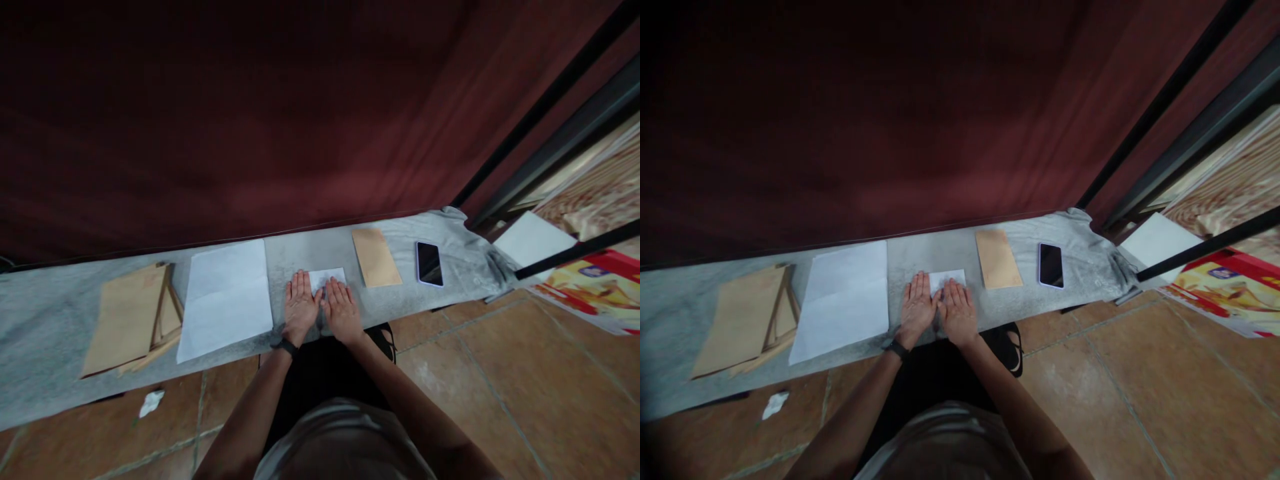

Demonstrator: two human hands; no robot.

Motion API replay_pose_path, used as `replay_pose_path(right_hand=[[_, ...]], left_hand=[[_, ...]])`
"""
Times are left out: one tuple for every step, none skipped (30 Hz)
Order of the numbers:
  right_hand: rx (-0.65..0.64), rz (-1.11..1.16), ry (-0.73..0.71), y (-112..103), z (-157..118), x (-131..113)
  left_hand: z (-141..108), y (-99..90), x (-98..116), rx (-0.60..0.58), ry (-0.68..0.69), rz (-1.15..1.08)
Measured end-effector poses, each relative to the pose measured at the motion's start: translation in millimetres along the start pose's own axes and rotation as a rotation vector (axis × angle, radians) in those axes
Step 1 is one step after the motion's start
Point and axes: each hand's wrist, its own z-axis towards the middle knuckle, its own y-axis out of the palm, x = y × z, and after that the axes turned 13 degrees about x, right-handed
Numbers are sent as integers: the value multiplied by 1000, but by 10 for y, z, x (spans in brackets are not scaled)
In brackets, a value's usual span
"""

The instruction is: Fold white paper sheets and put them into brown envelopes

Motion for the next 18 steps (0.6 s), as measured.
replay_pose_path(right_hand=[[-3, 5, -24, -30, -72, -24], [-2, 1, -32, -60, -142, -38], [1, -7, -34, -90, -207, -38], [3, -18, -31, -120, -262, -27], [4, -28, -25, -150, -306, -6], [0, -37, -21, -178, -339, 21], [-6, -45, -16, -205, -363, 51], [-13, -52, -10, -230, -379, 80], [-20, -57, -4, -251, -389, 107], [-25, -61, 3, -268, -397, 128], [-27, -65, 9, -281, -403, 145], [-26, -67, 13, -290, -409, 156], [-24, -69, 16, -295, -414, 162], [-20, -70, 18, -297, -419, 165], [-16, -72, 18, -296, -422, 165], [-12, -74, 18, -294, -425, 164], [-8, -75, 17, -292, -427, 162], [-6, -75, 16, -289, -428, 160]], left_hand=[[1, -8, 2, -3, 1, 0], [1, -13, 4, -4, 3, -1], [-1, -15, 6, 0, 3, -3], [-3, -16, 9, 7, 1, -7], [-7, -13, 11, 16, 0, -12], [-12, -10, 12, 26, 1, -18], [-17, -5, 13, 37, 0, -24], [-22, 0, 13, 47, -1, -29], [-25, 4, 12, 54, -1, -34], [-28, 7, 11, 59, 0, -38], [-28, 9, 10, 62, 0, -41], [-26, 8, 8, 62, 1, -42], [-22, 6, 5, 60, 3, -42], [-17, 0, 3, 57, 6, -41], [-11, -8, 2, 52, 6, -38], [-7, -19, 2, 48, 4, -34], [-9, -34, 5, 45, 2, -30], [-17, -52, 13, 45, 5, -29]])
